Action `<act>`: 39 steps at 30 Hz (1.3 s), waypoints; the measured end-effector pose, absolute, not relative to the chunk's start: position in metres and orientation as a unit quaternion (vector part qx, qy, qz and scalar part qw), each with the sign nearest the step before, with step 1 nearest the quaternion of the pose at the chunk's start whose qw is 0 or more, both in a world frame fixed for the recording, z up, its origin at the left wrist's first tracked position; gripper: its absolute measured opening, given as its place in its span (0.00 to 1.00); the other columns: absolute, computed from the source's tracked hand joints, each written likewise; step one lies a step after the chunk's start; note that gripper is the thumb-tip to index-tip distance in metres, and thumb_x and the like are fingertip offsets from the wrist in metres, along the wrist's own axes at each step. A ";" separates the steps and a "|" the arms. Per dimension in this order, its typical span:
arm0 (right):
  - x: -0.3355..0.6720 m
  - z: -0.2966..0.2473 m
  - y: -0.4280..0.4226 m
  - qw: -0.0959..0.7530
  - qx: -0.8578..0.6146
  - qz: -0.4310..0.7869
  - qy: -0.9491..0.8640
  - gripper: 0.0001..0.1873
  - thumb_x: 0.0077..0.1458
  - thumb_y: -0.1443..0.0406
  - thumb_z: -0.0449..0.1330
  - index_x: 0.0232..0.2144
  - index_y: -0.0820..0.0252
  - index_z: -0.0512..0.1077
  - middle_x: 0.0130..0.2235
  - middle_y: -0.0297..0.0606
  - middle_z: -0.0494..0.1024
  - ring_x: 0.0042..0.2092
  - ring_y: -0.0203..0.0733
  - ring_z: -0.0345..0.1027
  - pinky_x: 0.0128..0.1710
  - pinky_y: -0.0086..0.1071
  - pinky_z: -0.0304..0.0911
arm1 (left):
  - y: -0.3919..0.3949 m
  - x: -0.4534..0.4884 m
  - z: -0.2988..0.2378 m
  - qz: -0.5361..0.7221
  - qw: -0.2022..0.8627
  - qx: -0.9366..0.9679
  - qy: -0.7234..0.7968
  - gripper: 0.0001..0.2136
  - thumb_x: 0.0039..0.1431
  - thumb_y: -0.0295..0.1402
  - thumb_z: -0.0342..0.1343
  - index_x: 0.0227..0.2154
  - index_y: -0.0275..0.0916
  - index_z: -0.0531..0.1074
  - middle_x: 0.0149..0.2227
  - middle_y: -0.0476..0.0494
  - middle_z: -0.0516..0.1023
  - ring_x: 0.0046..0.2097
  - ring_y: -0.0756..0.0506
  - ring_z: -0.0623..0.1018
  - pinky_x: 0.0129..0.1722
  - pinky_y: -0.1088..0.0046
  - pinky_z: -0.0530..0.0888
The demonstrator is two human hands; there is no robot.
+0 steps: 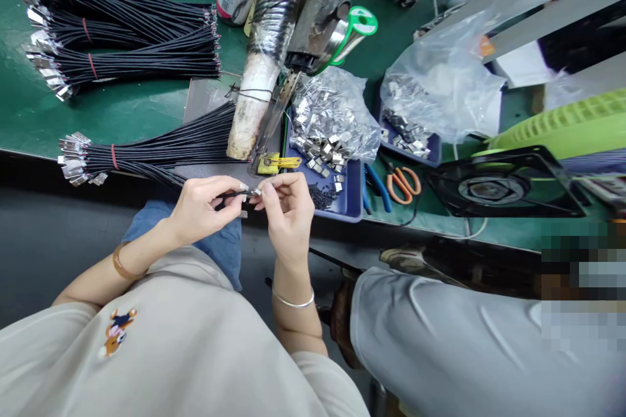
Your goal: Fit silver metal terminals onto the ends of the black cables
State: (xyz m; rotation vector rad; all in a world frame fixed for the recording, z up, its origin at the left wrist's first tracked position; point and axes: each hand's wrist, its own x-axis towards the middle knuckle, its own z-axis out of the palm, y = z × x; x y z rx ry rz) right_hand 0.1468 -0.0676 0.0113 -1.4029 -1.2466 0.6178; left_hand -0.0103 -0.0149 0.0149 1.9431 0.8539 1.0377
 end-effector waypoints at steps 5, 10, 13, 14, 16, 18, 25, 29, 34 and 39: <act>0.144 0.009 -0.070 0.518 -0.563 0.109 -0.634 0.05 0.63 0.66 0.59 0.33 0.55 0.68 0.33 0.33 0.77 0.35 0.36 0.74 0.34 0.28 0.72 | -0.016 -0.010 0.019 0.377 0.487 0.699 0.364 0.08 0.56 0.32 0.58 0.23 0.36 0.72 0.17 0.57 0.57 0.21 0.55 0.55 0.21 0.79 0.56; 0.145 0.003 -0.076 0.538 -0.599 0.077 -0.588 0.05 0.63 0.68 0.60 0.33 0.55 0.70 0.31 0.30 0.77 0.29 0.33 0.73 0.28 0.26 0.69 | -0.013 -0.012 0.018 0.351 0.567 0.650 0.364 0.08 0.57 0.34 0.58 0.28 0.35 0.77 0.24 0.49 0.74 0.25 0.53 0.67 0.25 0.79 0.65; 0.147 0.002 -0.085 0.563 -0.614 0.019 -0.552 0.02 0.63 0.67 0.61 0.37 0.54 0.73 0.28 0.27 0.76 0.20 0.29 0.66 0.21 0.24 0.62 | -0.010 -0.015 0.018 0.339 0.589 0.645 0.351 0.08 0.57 0.32 0.56 0.29 0.35 0.77 0.23 0.50 0.73 0.25 0.53 0.68 0.27 0.78 0.68; 0.147 0.002 -0.087 0.555 -0.612 -0.011 -0.564 0.02 0.62 0.66 0.62 0.38 0.54 0.74 0.26 0.26 0.75 0.19 0.29 0.63 0.20 0.24 0.59 | -0.009 -0.016 0.019 0.334 0.593 0.646 0.346 0.08 0.57 0.32 0.56 0.28 0.35 0.77 0.22 0.51 0.72 0.24 0.53 0.67 0.26 0.77 0.67; 0.146 0.004 -0.088 0.507 -0.600 -0.056 -0.616 0.05 0.60 0.67 0.64 0.40 0.53 0.75 0.22 0.24 0.72 0.18 0.29 0.60 0.20 0.25 0.57 | -0.007 -0.017 0.019 0.324 0.594 0.653 0.342 0.09 0.58 0.32 0.55 0.27 0.35 0.76 0.20 0.52 0.69 0.23 0.53 0.65 0.25 0.77 0.65; 0.144 0.007 -0.085 0.447 -0.584 -0.070 -0.674 0.06 0.60 0.67 0.64 0.41 0.54 0.76 0.20 0.23 0.72 0.18 0.30 0.60 0.22 0.26 0.58 | -0.007 -0.017 0.019 0.319 0.588 0.663 0.337 0.09 0.59 0.32 0.54 0.27 0.35 0.76 0.20 0.52 0.68 0.23 0.53 0.65 0.24 0.77 0.63; 0.143 0.010 -0.076 0.348 -0.567 -0.070 -0.743 0.07 0.66 0.69 0.57 0.36 0.61 0.75 0.27 0.33 0.81 0.24 0.31 0.69 0.28 0.26 0.61 | -0.007 -0.015 0.011 0.299 0.555 0.698 0.339 0.10 0.59 0.31 0.53 0.25 0.35 0.74 0.20 0.52 0.69 0.24 0.53 0.67 0.26 0.78 0.64; 0.148 0.011 -0.078 0.304 -0.572 -0.066 -0.759 0.10 0.68 0.67 0.55 0.34 0.60 0.74 0.24 0.32 0.78 0.22 0.31 0.67 0.27 0.27 0.58 | -0.007 -0.013 0.009 0.286 0.487 0.748 0.348 0.08 0.58 0.29 0.55 0.25 0.35 0.75 0.22 0.52 0.71 0.24 0.53 0.65 0.27 0.77 0.62; 0.152 0.009 -0.078 0.262 -0.581 -0.082 -0.767 0.13 0.69 0.66 0.52 0.32 0.58 0.71 0.23 0.32 0.76 0.21 0.32 0.65 0.26 0.29 0.55 | -0.008 -0.010 0.008 0.299 0.416 0.790 0.336 0.06 0.57 0.24 0.56 0.25 0.35 0.75 0.22 0.53 0.69 0.23 0.54 0.61 0.27 0.76 0.60; 0.159 0.015 -0.080 0.302 -0.609 -0.018 -0.733 0.13 0.69 0.63 0.52 0.33 0.58 0.71 0.24 0.30 0.75 0.21 0.31 0.63 0.25 0.27 0.55 | -0.010 -0.010 0.006 0.330 0.400 0.791 0.327 0.06 0.59 0.26 0.56 0.26 0.36 0.75 0.23 0.53 0.70 0.23 0.53 0.62 0.26 0.77 0.60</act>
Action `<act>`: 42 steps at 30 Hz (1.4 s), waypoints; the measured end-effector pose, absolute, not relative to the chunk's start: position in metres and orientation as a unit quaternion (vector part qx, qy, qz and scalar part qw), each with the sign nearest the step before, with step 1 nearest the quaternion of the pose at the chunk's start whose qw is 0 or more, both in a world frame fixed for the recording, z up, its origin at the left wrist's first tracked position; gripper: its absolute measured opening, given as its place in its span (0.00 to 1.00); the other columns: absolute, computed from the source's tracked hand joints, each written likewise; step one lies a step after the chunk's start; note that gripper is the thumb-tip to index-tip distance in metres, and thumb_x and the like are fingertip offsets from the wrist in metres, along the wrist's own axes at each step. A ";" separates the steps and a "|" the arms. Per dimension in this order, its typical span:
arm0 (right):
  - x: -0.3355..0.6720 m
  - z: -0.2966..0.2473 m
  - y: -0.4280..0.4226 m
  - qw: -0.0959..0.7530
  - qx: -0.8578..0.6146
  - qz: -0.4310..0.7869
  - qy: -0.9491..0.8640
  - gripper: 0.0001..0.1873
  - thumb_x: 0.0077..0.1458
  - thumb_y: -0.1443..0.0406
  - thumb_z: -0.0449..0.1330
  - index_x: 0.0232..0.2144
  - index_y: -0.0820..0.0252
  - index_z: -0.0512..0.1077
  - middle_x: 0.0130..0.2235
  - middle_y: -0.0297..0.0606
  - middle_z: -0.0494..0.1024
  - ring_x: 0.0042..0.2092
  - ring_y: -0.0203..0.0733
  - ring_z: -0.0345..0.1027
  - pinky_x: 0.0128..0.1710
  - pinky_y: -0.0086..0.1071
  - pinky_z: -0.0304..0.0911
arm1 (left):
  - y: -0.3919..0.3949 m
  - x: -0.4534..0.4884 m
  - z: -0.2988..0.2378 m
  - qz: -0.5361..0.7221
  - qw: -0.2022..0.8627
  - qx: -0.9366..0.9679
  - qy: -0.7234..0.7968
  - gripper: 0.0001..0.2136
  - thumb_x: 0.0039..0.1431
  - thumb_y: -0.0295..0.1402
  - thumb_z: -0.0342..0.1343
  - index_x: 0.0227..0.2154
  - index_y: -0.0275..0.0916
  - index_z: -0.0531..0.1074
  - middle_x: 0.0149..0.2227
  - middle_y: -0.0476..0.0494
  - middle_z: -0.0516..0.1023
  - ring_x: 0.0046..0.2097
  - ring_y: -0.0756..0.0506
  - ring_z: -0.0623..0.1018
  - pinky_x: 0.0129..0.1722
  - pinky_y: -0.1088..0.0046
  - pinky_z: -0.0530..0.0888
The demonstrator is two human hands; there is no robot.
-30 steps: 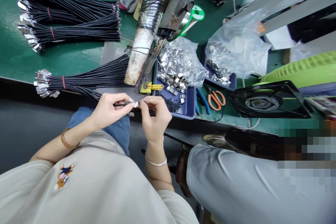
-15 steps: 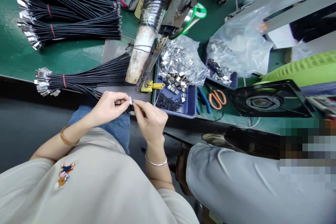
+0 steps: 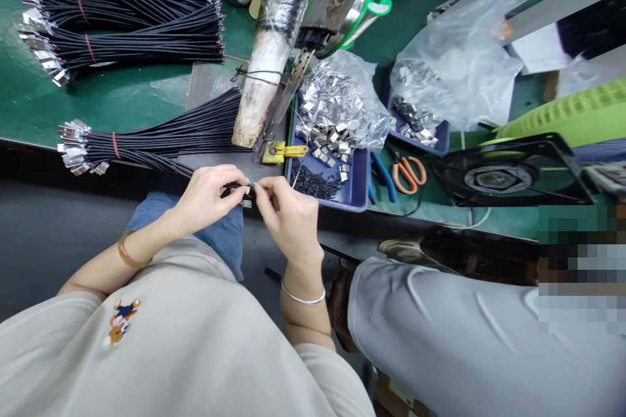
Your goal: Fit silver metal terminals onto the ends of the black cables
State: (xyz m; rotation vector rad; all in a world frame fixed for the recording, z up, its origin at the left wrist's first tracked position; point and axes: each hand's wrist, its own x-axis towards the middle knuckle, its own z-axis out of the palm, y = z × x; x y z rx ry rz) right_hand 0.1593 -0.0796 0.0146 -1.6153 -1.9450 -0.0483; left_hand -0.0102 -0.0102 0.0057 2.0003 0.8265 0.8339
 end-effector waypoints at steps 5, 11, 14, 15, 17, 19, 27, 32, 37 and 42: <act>0.163 0.022 -0.085 0.410 -0.664 0.034 -0.624 0.09 0.66 0.61 0.57 0.35 0.58 0.73 0.23 0.27 0.73 0.19 0.29 0.59 0.22 0.26 0.54 | -0.014 -0.010 0.003 0.353 0.417 0.759 0.355 0.05 0.57 0.25 0.57 0.27 0.35 0.75 0.23 0.52 0.72 0.23 0.54 0.62 0.24 0.78 0.60; 0.152 0.015 -0.080 0.349 -0.608 0.062 -0.710 0.06 0.65 0.65 0.59 0.35 0.59 0.74 0.23 0.27 0.73 0.21 0.29 0.63 0.23 0.25 0.55 | -0.013 -0.012 0.004 0.334 0.438 0.754 0.358 0.05 0.56 0.26 0.56 0.26 0.35 0.75 0.23 0.52 0.73 0.23 0.54 0.64 0.25 0.78 0.62; 0.152 0.017 -0.080 0.297 -0.585 0.025 -0.754 0.11 0.67 0.66 0.55 0.32 0.59 0.72 0.24 0.29 0.76 0.21 0.30 0.64 0.25 0.26 0.55 | -0.013 -0.013 0.006 0.323 0.438 0.764 0.347 0.05 0.55 0.25 0.56 0.26 0.36 0.75 0.23 0.52 0.73 0.24 0.54 0.65 0.26 0.78 0.63; 0.154 0.019 -0.081 0.284 -0.579 0.017 -0.764 0.11 0.68 0.66 0.55 0.32 0.59 0.72 0.24 0.30 0.76 0.21 0.30 0.65 0.25 0.26 0.55 | -0.013 -0.013 0.006 0.322 0.439 0.766 0.342 0.05 0.55 0.26 0.56 0.25 0.36 0.75 0.23 0.52 0.73 0.24 0.54 0.65 0.26 0.78 0.63; 0.163 0.025 -0.085 0.278 -0.584 0.009 -0.762 0.11 0.68 0.65 0.55 0.33 0.59 0.72 0.24 0.29 0.76 0.22 0.31 0.66 0.25 0.26 0.56 | -0.013 -0.014 0.006 0.328 0.452 0.757 0.339 0.06 0.56 0.27 0.56 0.26 0.35 0.76 0.24 0.51 0.74 0.25 0.54 0.66 0.26 0.78 0.63; 0.178 0.030 -0.087 0.295 -0.632 -0.009 -0.717 0.09 0.67 0.63 0.56 0.34 0.58 0.73 0.24 0.30 0.76 0.23 0.32 0.67 0.27 0.26 0.57 | -0.012 -0.015 0.007 0.334 0.487 0.730 0.345 0.05 0.56 0.28 0.56 0.28 0.35 0.76 0.25 0.50 0.75 0.25 0.54 0.67 0.25 0.79 0.63; 0.250 0.012 -0.044 0.247 -0.775 0.050 -0.580 0.08 0.54 0.60 0.62 0.29 0.58 0.77 0.32 0.39 0.82 0.28 0.39 0.65 0.33 0.33 0.58 | 0.002 -0.018 0.022 0.263 0.458 0.815 0.239 0.07 0.58 0.27 0.55 0.29 0.35 0.78 0.26 0.48 0.78 0.23 0.54 0.66 0.26 0.78 0.62; 0.262 0.003 -0.026 0.222 -0.770 0.149 -0.580 0.11 0.51 0.57 0.65 0.25 0.59 0.75 0.27 0.35 0.78 0.23 0.35 0.57 0.29 0.33 0.52 | 0.005 -0.011 0.019 0.256 0.430 0.826 0.261 0.07 0.56 0.26 0.53 0.26 0.36 0.75 0.22 0.51 0.73 0.22 0.54 0.64 0.25 0.77 0.60; 0.249 0.004 -0.038 0.304 -0.760 0.091 -0.567 0.14 0.53 0.55 0.63 0.24 0.57 0.70 0.20 0.27 0.67 0.20 0.32 0.51 0.26 0.31 0.49 | 0.004 -0.005 0.008 0.300 0.562 0.691 0.342 0.06 0.54 0.31 0.56 0.26 0.35 0.74 0.21 0.52 0.71 0.21 0.55 0.65 0.24 0.79 0.62; 0.208 0.010 -0.064 0.529 -0.710 0.086 -0.457 0.14 0.55 0.54 0.65 0.29 0.56 0.69 0.28 0.32 0.73 0.23 0.32 0.60 0.23 0.28 0.54 | 0.002 -0.001 0.007 0.328 0.564 0.655 0.381 0.06 0.51 0.32 0.57 0.22 0.36 0.70 0.19 0.54 0.65 0.21 0.56 0.60 0.21 0.79 0.57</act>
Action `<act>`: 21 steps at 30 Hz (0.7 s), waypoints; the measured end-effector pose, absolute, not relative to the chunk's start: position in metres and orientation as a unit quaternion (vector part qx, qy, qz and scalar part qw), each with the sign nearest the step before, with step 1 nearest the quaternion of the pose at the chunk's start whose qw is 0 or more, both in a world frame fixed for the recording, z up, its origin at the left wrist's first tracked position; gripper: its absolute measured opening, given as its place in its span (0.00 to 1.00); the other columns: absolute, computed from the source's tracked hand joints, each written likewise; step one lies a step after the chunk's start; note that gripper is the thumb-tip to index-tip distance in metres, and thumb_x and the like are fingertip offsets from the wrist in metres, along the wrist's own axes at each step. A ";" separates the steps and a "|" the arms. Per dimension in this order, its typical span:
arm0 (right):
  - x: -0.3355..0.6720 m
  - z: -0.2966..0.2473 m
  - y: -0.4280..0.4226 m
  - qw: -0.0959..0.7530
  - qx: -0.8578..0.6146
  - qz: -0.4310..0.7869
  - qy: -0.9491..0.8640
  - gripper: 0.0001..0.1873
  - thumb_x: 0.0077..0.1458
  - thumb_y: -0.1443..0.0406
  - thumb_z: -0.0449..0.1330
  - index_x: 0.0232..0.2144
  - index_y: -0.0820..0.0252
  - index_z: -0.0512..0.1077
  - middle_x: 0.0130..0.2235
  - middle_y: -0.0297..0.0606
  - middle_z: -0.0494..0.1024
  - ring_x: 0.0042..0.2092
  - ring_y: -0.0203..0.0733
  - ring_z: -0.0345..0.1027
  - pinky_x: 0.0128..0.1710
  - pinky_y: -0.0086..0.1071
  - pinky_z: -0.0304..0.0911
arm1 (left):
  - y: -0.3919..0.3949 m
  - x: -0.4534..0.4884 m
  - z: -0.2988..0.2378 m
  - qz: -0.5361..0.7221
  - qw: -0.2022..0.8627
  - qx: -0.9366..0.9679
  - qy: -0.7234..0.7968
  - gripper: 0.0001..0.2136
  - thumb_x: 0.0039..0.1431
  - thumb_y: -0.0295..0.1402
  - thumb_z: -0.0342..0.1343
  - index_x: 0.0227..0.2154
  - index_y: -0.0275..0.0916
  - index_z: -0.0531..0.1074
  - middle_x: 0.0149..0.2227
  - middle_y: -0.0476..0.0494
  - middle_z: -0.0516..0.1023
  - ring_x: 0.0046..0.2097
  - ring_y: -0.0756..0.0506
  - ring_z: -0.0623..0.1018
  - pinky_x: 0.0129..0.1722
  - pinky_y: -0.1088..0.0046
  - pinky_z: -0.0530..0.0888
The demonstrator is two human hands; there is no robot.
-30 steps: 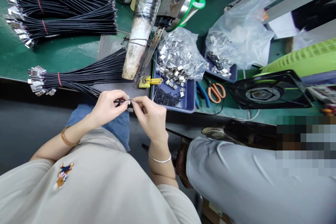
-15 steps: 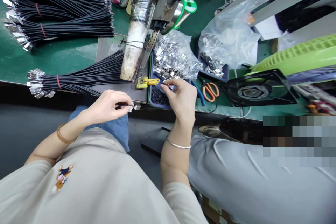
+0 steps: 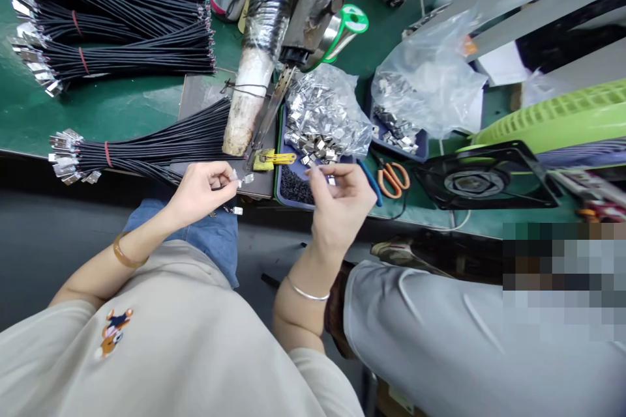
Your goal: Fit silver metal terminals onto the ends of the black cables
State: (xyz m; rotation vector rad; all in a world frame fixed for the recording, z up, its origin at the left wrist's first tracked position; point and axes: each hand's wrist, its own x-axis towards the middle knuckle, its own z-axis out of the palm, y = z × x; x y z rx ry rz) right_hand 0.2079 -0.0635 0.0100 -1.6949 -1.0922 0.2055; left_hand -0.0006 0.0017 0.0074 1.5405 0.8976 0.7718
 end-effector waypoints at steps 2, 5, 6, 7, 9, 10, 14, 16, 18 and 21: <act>0.187 0.011 -0.072 0.546 -0.680 0.151 -0.466 0.13 0.55 0.54 0.65 0.31 0.56 0.72 0.30 0.33 0.75 0.23 0.31 0.59 0.22 0.28 0.54 | 0.001 0.001 0.008 0.336 0.555 0.651 0.394 0.06 0.50 0.32 0.56 0.23 0.36 0.70 0.21 0.53 0.66 0.22 0.55 0.61 0.22 0.78 0.58; 0.161 0.008 -0.078 0.523 -0.672 0.242 -0.465 0.11 0.56 0.56 0.65 0.31 0.58 0.75 0.29 0.31 0.76 0.20 0.28 0.52 0.19 0.27 0.49 | -0.001 0.003 0.006 0.333 0.553 0.650 0.401 0.05 0.50 0.33 0.56 0.24 0.36 0.70 0.22 0.51 0.69 0.24 0.54 0.64 0.24 0.78 0.61; 0.156 0.006 -0.078 0.519 -0.674 0.255 -0.460 0.10 0.57 0.57 0.64 0.31 0.58 0.75 0.28 0.31 0.76 0.20 0.28 0.52 0.19 0.27 0.48 | -0.001 0.003 0.005 0.329 0.553 0.653 0.400 0.05 0.50 0.33 0.56 0.24 0.36 0.70 0.23 0.51 0.69 0.24 0.54 0.64 0.24 0.78 0.61; 0.151 0.004 -0.076 0.516 -0.676 0.260 -0.458 0.10 0.58 0.58 0.63 0.30 0.59 0.75 0.27 0.30 0.76 0.20 0.28 0.53 0.19 0.27 0.50 | -0.001 0.003 0.004 0.326 0.551 0.657 0.399 0.06 0.50 0.33 0.56 0.24 0.36 0.69 0.23 0.51 0.69 0.24 0.54 0.64 0.24 0.78 0.61; 0.147 0.002 -0.073 0.510 -0.675 0.255 -0.468 0.12 0.60 0.58 0.60 0.28 0.59 0.74 0.26 0.32 0.77 0.23 0.31 0.61 0.23 0.27 0.56 | -0.002 0.003 0.002 0.324 0.544 0.665 0.396 0.06 0.51 0.33 0.57 0.24 0.36 0.69 0.23 0.51 0.69 0.25 0.53 0.65 0.24 0.78 0.62; 0.146 0.001 -0.072 0.505 -0.674 0.250 -0.478 0.13 0.61 0.58 0.59 0.28 0.59 0.74 0.27 0.33 0.77 0.25 0.33 0.65 0.26 0.28 0.60 | -0.002 0.003 0.001 0.324 0.540 0.669 0.395 0.06 0.51 0.33 0.57 0.24 0.36 0.68 0.23 0.51 0.68 0.25 0.53 0.65 0.25 0.78 0.62; 0.146 0.001 -0.069 0.482 -0.670 0.236 -0.512 0.16 0.64 0.57 0.56 0.27 0.58 0.71 0.27 0.33 0.76 0.28 0.35 0.68 0.30 0.30 0.63 | -0.002 0.002 0.000 0.327 0.527 0.680 0.392 0.06 0.51 0.32 0.56 0.23 0.37 0.67 0.23 0.51 0.67 0.26 0.53 0.64 0.25 0.79 0.62; 0.146 0.002 -0.069 0.480 -0.665 0.235 -0.522 0.16 0.64 0.57 0.56 0.26 0.57 0.70 0.26 0.32 0.75 0.27 0.35 0.66 0.29 0.29 0.61 | -0.002 0.003 0.001 0.328 0.524 0.682 0.392 0.06 0.51 0.32 0.56 0.23 0.37 0.67 0.23 0.51 0.66 0.26 0.53 0.64 0.25 0.78 0.62; 0.146 0.003 -0.069 0.477 -0.662 0.235 -0.529 0.15 0.64 0.58 0.56 0.26 0.57 0.69 0.26 0.32 0.74 0.27 0.34 0.64 0.29 0.29 0.60 | -0.002 0.003 0.001 0.327 0.523 0.681 0.394 0.06 0.50 0.31 0.56 0.23 0.37 0.67 0.23 0.51 0.66 0.26 0.53 0.64 0.25 0.78 0.62; 0.144 0.004 -0.069 0.463 -0.667 0.229 -0.537 0.15 0.64 0.58 0.55 0.26 0.57 0.69 0.26 0.31 0.72 0.26 0.34 0.62 0.28 0.29 0.59 | -0.002 0.003 0.003 0.323 0.524 0.683 0.392 0.05 0.50 0.31 0.55 0.22 0.37 0.66 0.22 0.52 0.65 0.25 0.53 0.63 0.24 0.78 0.60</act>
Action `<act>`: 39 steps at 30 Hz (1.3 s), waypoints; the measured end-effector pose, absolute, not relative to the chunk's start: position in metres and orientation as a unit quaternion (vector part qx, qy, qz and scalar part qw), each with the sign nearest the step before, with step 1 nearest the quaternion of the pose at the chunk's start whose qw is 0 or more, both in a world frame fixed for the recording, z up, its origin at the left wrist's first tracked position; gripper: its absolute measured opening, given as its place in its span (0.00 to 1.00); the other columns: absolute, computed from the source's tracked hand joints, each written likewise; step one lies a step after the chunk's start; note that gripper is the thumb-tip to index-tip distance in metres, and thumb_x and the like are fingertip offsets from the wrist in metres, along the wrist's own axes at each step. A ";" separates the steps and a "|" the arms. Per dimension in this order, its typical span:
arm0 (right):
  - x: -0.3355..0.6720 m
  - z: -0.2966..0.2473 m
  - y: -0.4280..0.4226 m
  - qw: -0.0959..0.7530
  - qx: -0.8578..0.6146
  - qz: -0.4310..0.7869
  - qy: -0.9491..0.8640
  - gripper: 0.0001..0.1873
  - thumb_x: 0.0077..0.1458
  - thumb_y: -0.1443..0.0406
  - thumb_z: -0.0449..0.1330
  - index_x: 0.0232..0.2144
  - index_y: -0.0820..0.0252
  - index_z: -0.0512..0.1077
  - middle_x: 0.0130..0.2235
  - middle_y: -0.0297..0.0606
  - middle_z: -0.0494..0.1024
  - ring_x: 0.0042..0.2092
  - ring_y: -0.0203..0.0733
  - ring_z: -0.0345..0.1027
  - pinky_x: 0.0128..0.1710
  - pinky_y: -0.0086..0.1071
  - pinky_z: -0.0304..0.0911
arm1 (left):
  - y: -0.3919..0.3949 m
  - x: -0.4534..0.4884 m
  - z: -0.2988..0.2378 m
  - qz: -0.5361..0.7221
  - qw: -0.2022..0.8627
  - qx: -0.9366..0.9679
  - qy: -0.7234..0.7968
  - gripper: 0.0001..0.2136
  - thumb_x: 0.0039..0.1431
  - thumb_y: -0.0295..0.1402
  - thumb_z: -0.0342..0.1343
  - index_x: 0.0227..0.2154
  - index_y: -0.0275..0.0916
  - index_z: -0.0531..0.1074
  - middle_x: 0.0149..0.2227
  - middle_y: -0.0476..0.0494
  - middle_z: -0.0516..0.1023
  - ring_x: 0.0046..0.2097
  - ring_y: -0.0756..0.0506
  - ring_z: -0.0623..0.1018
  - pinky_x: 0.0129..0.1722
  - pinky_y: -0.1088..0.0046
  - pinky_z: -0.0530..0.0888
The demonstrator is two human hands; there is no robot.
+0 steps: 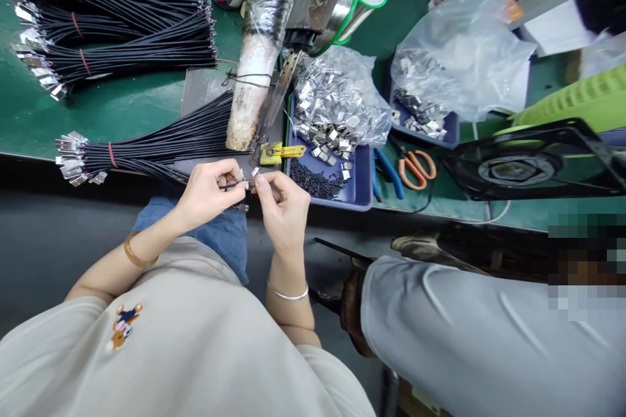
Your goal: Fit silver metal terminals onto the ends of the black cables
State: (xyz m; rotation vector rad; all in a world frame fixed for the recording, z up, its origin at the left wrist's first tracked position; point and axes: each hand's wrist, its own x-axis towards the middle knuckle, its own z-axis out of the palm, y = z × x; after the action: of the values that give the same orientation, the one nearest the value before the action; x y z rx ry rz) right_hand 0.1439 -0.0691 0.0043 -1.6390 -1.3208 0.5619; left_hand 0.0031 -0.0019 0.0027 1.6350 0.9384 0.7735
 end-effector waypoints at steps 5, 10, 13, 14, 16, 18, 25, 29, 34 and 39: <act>0.141 0.007 -0.069 0.431 -0.684 0.158 -0.566 0.21 0.63 0.57 0.58 0.20 0.57 0.63 0.21 0.28 0.66 0.24 0.32 0.58 0.28 0.29 0.57 | 0.000 -0.001 0.006 0.317 0.529 0.693 0.373 0.06 0.50 0.31 0.56 0.21 0.36 0.69 0.20 0.54 0.64 0.23 0.54 0.60 0.23 0.78 0.58; 0.142 0.010 -0.074 0.542 -0.670 0.147 -0.486 0.09 0.63 0.56 0.58 0.36 0.56 0.69 0.20 0.23 0.64 0.18 0.30 0.53 0.19 0.27 0.51 | 0.000 -0.004 0.010 0.336 0.588 0.639 0.365 0.10 0.53 0.36 0.60 0.29 0.33 0.80 0.25 0.47 0.76 0.25 0.53 0.67 0.24 0.77 0.63; 0.141 0.013 -0.078 0.590 -0.659 0.126 -0.448 0.09 0.65 0.57 0.56 0.43 0.54 0.67 0.26 0.27 0.75 0.16 0.29 0.58 0.18 0.27 0.57 | 0.001 -0.001 0.011 0.360 0.603 0.613 0.362 0.09 0.52 0.35 0.61 0.26 0.33 0.79 0.25 0.45 0.78 0.26 0.52 0.70 0.26 0.77 0.66; 0.141 0.013 -0.079 0.584 -0.662 0.117 -0.455 0.08 0.65 0.58 0.56 0.42 0.54 0.67 0.28 0.30 0.78 0.17 0.30 0.62 0.19 0.27 0.62 | 0.001 0.000 0.011 0.366 0.605 0.607 0.362 0.09 0.52 0.35 0.61 0.25 0.34 0.79 0.25 0.45 0.79 0.27 0.51 0.71 0.26 0.77 0.67; 0.140 0.013 -0.080 0.558 -0.664 0.101 -0.487 0.06 0.64 0.59 0.59 0.37 0.55 0.70 0.34 0.35 0.82 0.23 0.34 0.74 0.25 0.30 0.71 | 0.001 0.002 0.011 0.374 0.607 0.599 0.365 0.09 0.51 0.35 0.60 0.24 0.34 0.78 0.24 0.46 0.78 0.27 0.51 0.71 0.28 0.77 0.68; 0.140 0.011 -0.078 0.532 -0.654 0.096 -0.530 0.06 0.62 0.62 0.61 0.33 0.55 0.71 0.38 0.38 0.83 0.33 0.40 0.80 0.33 0.34 0.77 | 0.002 0.005 0.011 0.377 0.605 0.595 0.371 0.09 0.50 0.35 0.60 0.23 0.34 0.77 0.24 0.47 0.77 0.27 0.51 0.71 0.28 0.77 0.69; 0.142 0.008 -0.069 0.520 -0.635 0.132 -0.556 0.06 0.60 0.66 0.61 0.29 0.55 0.70 0.39 0.39 0.84 0.37 0.39 0.81 0.37 0.33 0.79 | 0.003 0.012 0.012 0.401 0.584 0.578 0.406 0.08 0.48 0.33 0.59 0.20 0.34 0.74 0.20 0.49 0.72 0.24 0.54 0.67 0.25 0.78 0.66; 0.144 0.010 -0.066 0.514 -0.637 0.134 -0.559 0.06 0.60 0.66 0.62 0.29 0.55 0.71 0.39 0.38 0.84 0.38 0.40 0.81 0.36 0.33 0.79 | 0.003 0.013 0.015 0.403 0.577 0.574 0.419 0.08 0.48 0.33 0.59 0.20 0.34 0.74 0.20 0.50 0.71 0.23 0.54 0.66 0.24 0.77 0.64; 0.144 0.014 -0.063 0.532 -0.624 0.131 -0.558 0.05 0.60 0.68 0.62 0.30 0.55 0.74 0.38 0.36 0.84 0.39 0.39 0.81 0.37 0.31 0.78 | 0.002 0.014 0.019 0.411 0.575 0.569 0.420 0.08 0.48 0.34 0.59 0.22 0.34 0.75 0.21 0.49 0.72 0.24 0.53 0.67 0.24 0.78 0.64; 0.144 0.022 -0.064 0.510 -0.630 0.115 -0.575 0.07 0.59 0.69 0.62 0.28 0.55 0.73 0.36 0.34 0.84 0.37 0.38 0.81 0.36 0.31 0.79 | 0.001 0.015 0.019 0.415 0.575 0.568 0.418 0.08 0.49 0.34 0.59 0.22 0.34 0.75 0.21 0.49 0.73 0.24 0.53 0.67 0.25 0.78 0.64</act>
State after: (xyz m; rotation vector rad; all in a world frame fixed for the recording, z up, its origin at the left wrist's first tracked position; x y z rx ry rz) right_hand 0.1442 -0.0643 0.0218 -1.5172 -1.3838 0.2779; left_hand 0.0145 0.0006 0.0191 1.3308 0.9782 0.9714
